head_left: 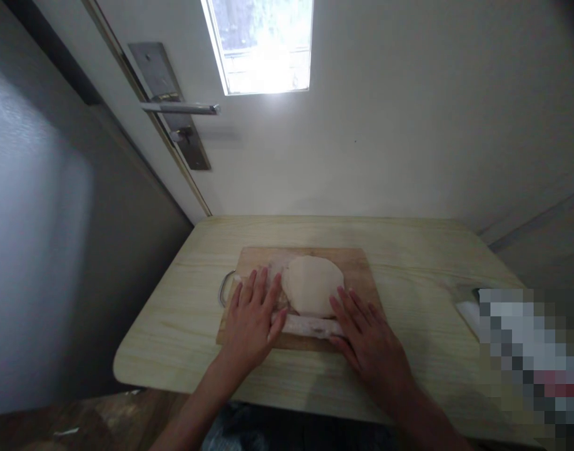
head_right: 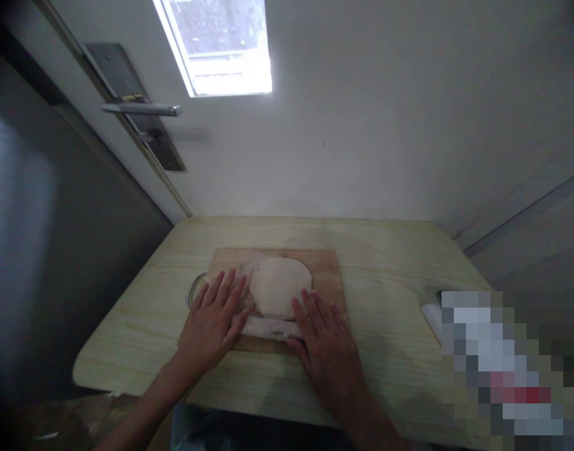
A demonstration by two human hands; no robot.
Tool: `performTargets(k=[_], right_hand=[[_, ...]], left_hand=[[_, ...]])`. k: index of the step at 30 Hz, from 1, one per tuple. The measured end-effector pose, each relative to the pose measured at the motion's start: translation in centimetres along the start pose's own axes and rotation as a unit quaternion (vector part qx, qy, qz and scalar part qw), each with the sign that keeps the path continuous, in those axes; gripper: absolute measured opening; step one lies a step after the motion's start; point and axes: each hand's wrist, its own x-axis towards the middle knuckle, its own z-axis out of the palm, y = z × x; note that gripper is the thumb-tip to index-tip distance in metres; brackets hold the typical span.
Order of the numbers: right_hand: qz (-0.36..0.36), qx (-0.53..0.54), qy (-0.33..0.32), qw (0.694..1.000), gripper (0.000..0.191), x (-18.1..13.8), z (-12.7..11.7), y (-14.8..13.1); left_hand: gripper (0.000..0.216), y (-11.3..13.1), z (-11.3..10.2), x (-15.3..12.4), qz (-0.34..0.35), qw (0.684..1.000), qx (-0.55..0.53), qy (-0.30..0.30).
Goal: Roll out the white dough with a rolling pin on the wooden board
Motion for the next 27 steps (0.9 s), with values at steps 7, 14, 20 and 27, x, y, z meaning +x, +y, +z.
performTargets(k=[7,14,20,27], right_hand=[[-0.042,-0.018,0.035,0.998,0.041,-2.4,0.5,0.0],[-0.107,0.003,0.070,0.992,0.030,-3.3,1.3,1.6],[-0.093,-0.007,0.101,0.991,0.029,1.4,-2.1,3.4],[-0.054,-0.003,0.075,0.996,0.033,6.1,-3.2,5.5]], left_hand=[[0.055,0.4,0.5,-3.4,0.003,0.999,0.011,0.040],[0.033,-1.0,0.6,-5.5,0.100,0.994,0.009,0.050],[0.022,-0.9,-2.8,-1.1,0.093,0.995,-0.012,0.045],[0.020,-1.0,-3.4,4.4,0.088,0.995,0.010,0.049]])
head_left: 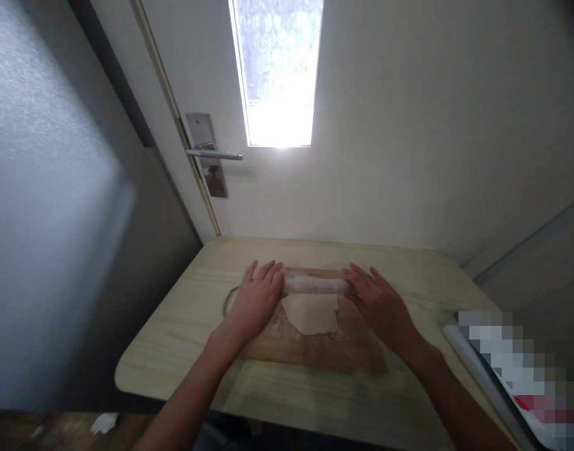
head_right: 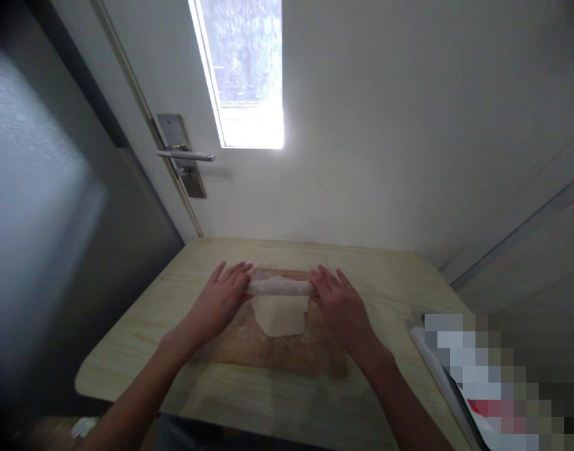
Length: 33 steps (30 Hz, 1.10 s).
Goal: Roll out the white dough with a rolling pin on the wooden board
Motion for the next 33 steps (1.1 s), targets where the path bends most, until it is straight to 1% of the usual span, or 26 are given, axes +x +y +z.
performTargets(k=[3,5,8,10,14,16,19,25,29,31,33], right_hand=[[0.013,0.005,-0.027,1.000,0.036,-1.0,2.0,0.0],[0.022,0.004,-0.033,0.999,0.037,-1.7,3.0,-0.2],[0.033,0.005,-0.045,0.998,0.041,-2.0,3.4,-0.7],[0.050,0.005,-0.055,0.997,0.043,-1.6,3.3,-0.9],[0.119,-0.014,-0.071,0.990,0.044,0.3,3.3,-1.6],[0.155,-0.030,-0.076,0.984,0.047,1.4,3.5,-1.7],[0.189,-0.048,-0.090,0.977,0.051,3.3,4.2,-1.3],[0.213,-0.046,-0.136,0.966,0.050,6.9,5.6,0.8],[0.227,-0.024,-0.190,0.955,0.051,8.6,6.2,1.9],[0.226,-0.021,-0.204,0.952,0.050,9.0,6.5,2.2],[0.227,-0.021,-0.212,0.950,0.049,9.3,6.9,2.5]], left_hand=[[0.028,0.5,2.1,-0.2,-0.018,0.999,0.009,-0.045],[0.040,1.0,3.1,-0.6,-0.035,0.998,0.020,-0.051],[0.055,1.4,3.5,-0.9,-0.038,0.998,0.027,-0.039],[0.057,1.5,3.3,-0.7,-0.042,0.998,0.022,-0.040],[0.052,1.1,3.1,0.7,-0.060,0.996,-0.003,-0.060],[0.052,0.7,3.3,1.8,-0.077,0.995,-0.012,-0.066],[0.055,-0.1,4.2,3.8,-0.108,0.991,-0.024,-0.073],[0.061,-1.9,5.6,7.3,-0.151,0.979,-0.073,-0.118],[0.060,-2.8,6.2,8.8,-0.202,0.971,-0.080,-0.104],[0.058,-3.1,6.5,9.4,-0.220,0.967,-0.081,-0.099],[0.055,-3.4,6.7,10.0,-0.224,0.966,-0.080,-0.099]])
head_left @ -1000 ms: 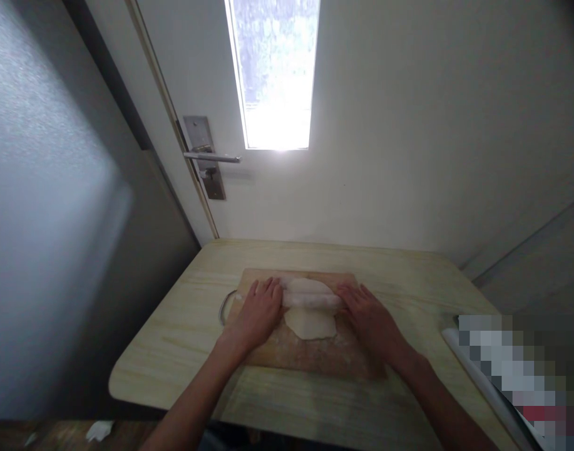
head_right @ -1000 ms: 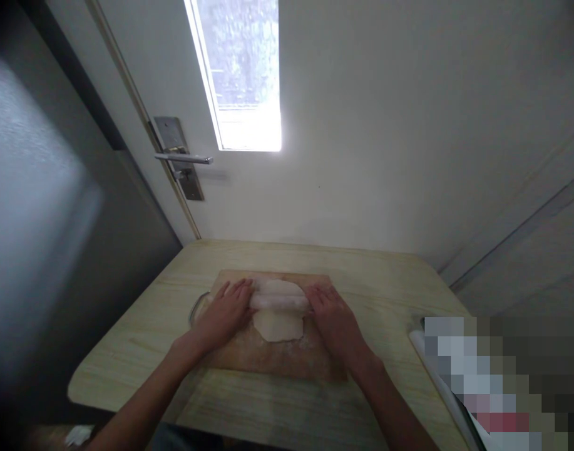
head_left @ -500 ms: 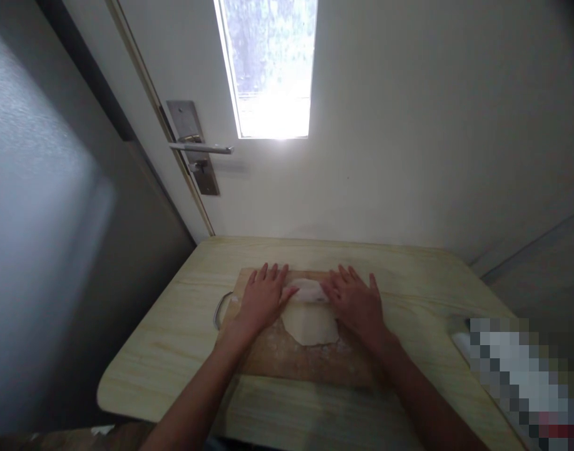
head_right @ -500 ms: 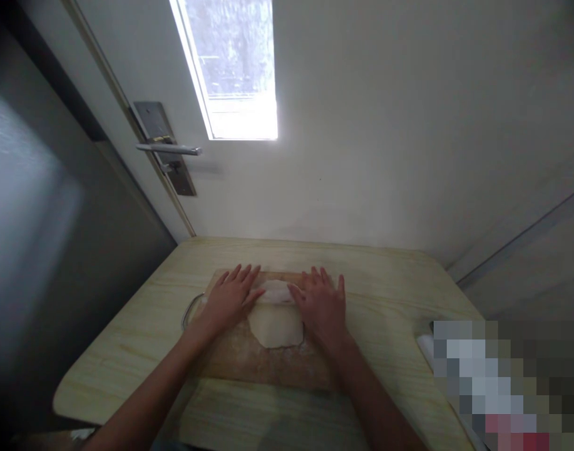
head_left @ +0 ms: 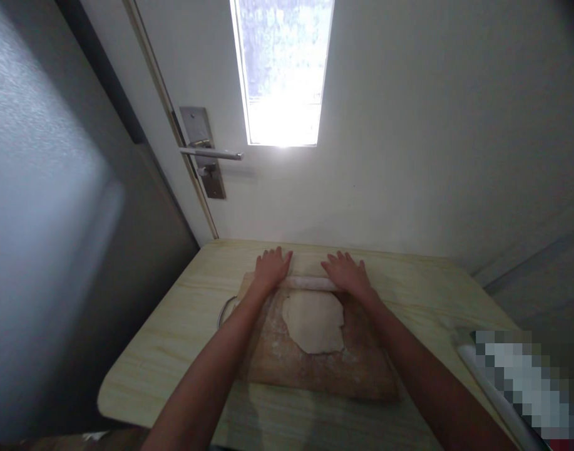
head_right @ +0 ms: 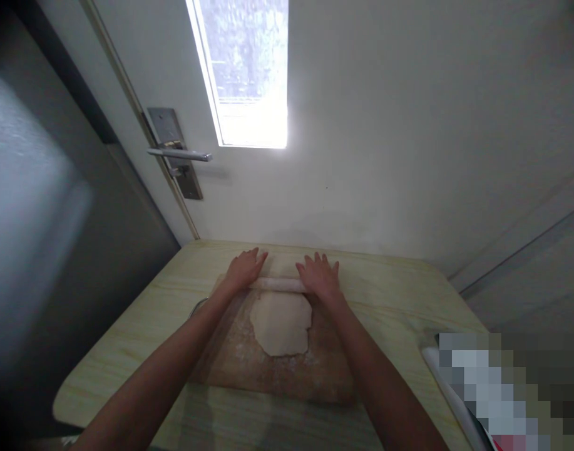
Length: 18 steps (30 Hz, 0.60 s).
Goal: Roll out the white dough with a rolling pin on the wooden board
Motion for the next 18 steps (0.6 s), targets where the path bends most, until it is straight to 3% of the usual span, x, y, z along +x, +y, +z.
performTargets(k=[8,18], right_hand=[[0.020,-0.011,-0.008,1.000,0.046,0.6,0.6,0.0],[0.018,-0.023,0.013,0.999,0.043,-1.3,0.3,-0.6]], left_hand=[[0.036,-0.1,0.4,1.4,-0.022,0.999,0.002,-0.026],[0.034,-0.5,0.9,0.8,0.003,0.999,0.007,-0.036]])
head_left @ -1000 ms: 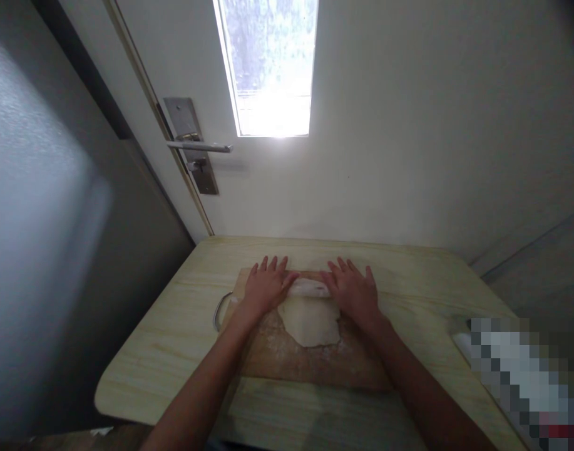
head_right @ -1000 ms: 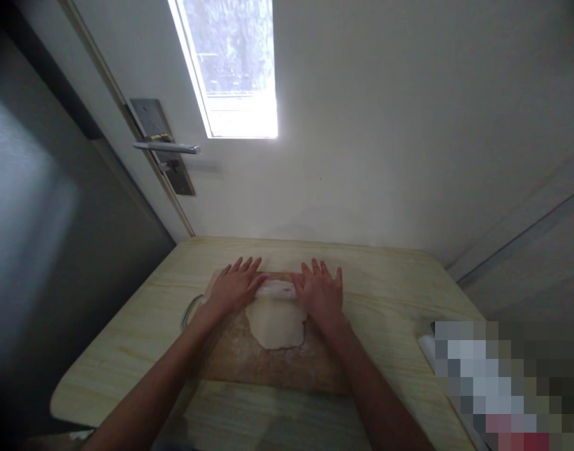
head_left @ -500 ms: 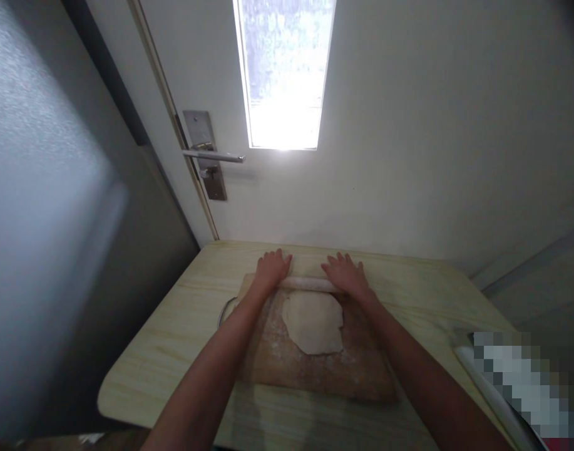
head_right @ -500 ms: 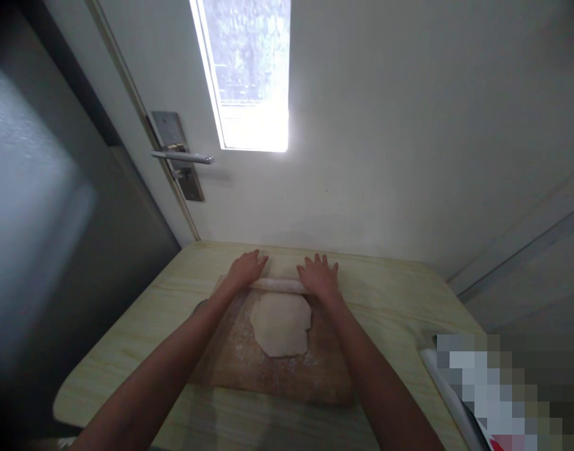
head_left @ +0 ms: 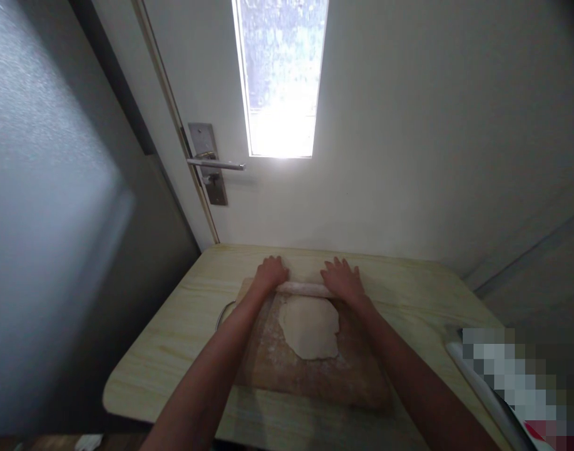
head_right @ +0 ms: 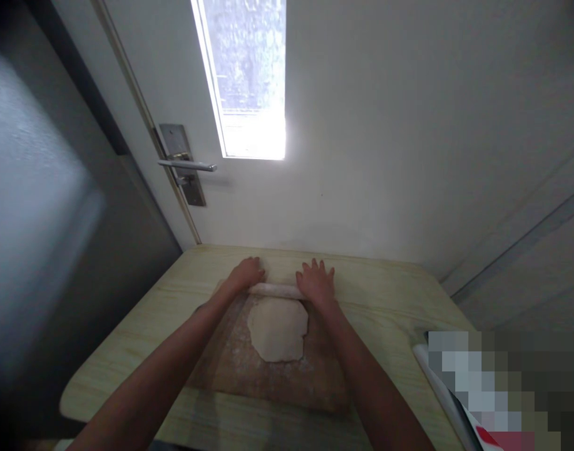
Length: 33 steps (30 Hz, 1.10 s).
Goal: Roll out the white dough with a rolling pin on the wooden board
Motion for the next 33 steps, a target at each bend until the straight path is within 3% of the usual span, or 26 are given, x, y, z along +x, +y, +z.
performTargets(k=[19,27,33], right_hand=[[-0.065,-0.025,0.103,0.992,0.038,-5.3,-0.9,-1.8],[-0.078,-0.021,0.140,0.987,0.035,-8.1,-1.9,-2.8],[-0.096,-0.009,0.152,0.984,0.035,-10.2,-1.4,-3.1]], left_hand=[[0.037,0.1,0.1,-4.4,0.070,0.992,0.041,0.100],[0.040,0.1,0.5,-7.8,0.080,0.988,0.033,0.130],[0.039,0.0,0.1,-10.6,0.095,0.985,0.022,0.143]])
